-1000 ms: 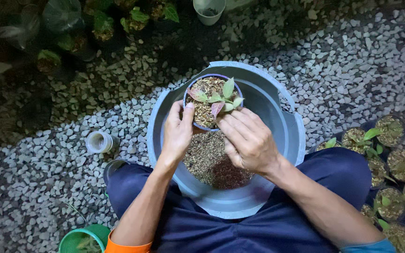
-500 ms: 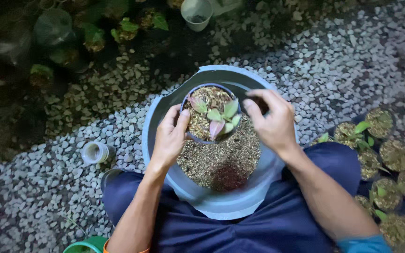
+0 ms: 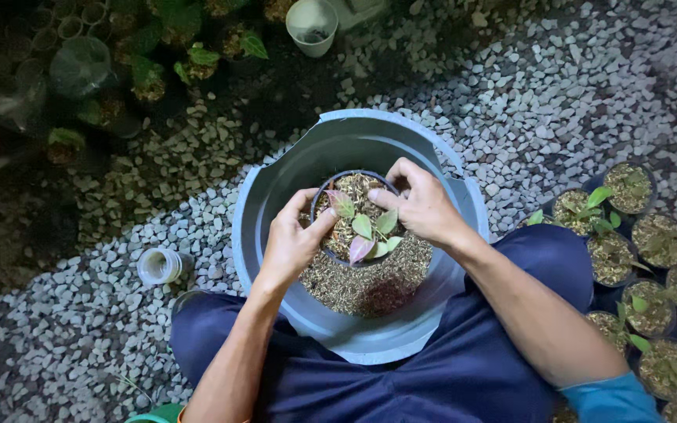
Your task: The person fills small black pots with soil from a large bucket, places seedlings into the pots, and arranges them on the gravel floor. They also retrieve additional empty pots from a nearby stack and continue the process.
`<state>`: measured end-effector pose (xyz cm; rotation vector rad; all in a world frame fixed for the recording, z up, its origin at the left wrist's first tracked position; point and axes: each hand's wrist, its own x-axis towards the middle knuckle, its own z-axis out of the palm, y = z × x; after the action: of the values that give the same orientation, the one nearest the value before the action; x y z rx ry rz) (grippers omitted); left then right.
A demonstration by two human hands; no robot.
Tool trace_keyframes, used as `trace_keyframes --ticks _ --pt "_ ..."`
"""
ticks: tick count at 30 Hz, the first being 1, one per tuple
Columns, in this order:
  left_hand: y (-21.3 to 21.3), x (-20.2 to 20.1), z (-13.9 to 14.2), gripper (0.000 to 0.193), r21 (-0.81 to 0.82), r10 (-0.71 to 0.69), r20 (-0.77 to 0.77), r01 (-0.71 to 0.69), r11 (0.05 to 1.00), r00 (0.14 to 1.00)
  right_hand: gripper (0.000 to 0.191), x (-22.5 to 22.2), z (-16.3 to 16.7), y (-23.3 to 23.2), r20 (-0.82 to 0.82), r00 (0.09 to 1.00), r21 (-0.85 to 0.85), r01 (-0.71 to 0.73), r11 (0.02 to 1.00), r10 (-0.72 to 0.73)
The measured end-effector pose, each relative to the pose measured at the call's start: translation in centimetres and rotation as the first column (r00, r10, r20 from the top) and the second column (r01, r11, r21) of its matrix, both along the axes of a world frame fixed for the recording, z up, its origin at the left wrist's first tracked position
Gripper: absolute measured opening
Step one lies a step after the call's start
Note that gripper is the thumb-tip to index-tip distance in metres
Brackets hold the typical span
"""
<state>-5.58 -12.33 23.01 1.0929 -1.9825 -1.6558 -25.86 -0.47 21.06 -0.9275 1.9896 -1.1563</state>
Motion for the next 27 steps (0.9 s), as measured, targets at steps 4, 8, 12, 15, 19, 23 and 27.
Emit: trace_keyframes --ticks 4,8,12,15,19,23,27 --pt "-0.6 0.3 0.0 0.037 0.069 -0.074 -0.070 0.079 0.994 0.995 0.026 -1.1 -0.4 -0.3 0.260 0.959 -0.157 -0.068 0.985 0.108" --pt "-0.5 0.2 -0.1 0.037 0.171 -0.154 -0.128 0.175 0.970 0.980 0.023 -1.0 -0.2 -0.3 0.255 0.956 -0.162 -0.108 0.981 0.148" --pt "-0.4 0.2 0.3 0.040 0.233 -0.158 -0.106 0.179 0.956 0.982 0.025 -0.2 0.6 -0.3 0.100 0.984 -0.073 -0.143 0.987 0.150" --pt "-0.8 0.8 1.0 0.052 0.264 -0.188 -0.068 0.200 0.944 0.980 0.024 -0.1 1.1 -0.4 0.064 0.993 -0.060 -0.096 0.994 0.100" --pt "-0.6 0.8 1.2 0.067 0.230 -0.197 -0.123 0.221 0.948 0.973 0.025 -0.1 0.9 -0.5 0.018 0.997 -0.119 -0.077 0.990 0.079" --pt "-0.2 0.5 0.6 0.062 -0.210 -0.172 0.013 0.171 0.963 0.985 0.024 -0.1 0.1 -0.6 0.034 0.997 -0.164 -0.058 0.985 0.064" --pt "-0.9 0.7 -0.1 0.053 0.100 -0.131 -0.078 0.139 0.985 0.988 0.023 -0.2 -0.3 -0.6 0.110 0.992 -0.215 -0.030 0.976 0.055"
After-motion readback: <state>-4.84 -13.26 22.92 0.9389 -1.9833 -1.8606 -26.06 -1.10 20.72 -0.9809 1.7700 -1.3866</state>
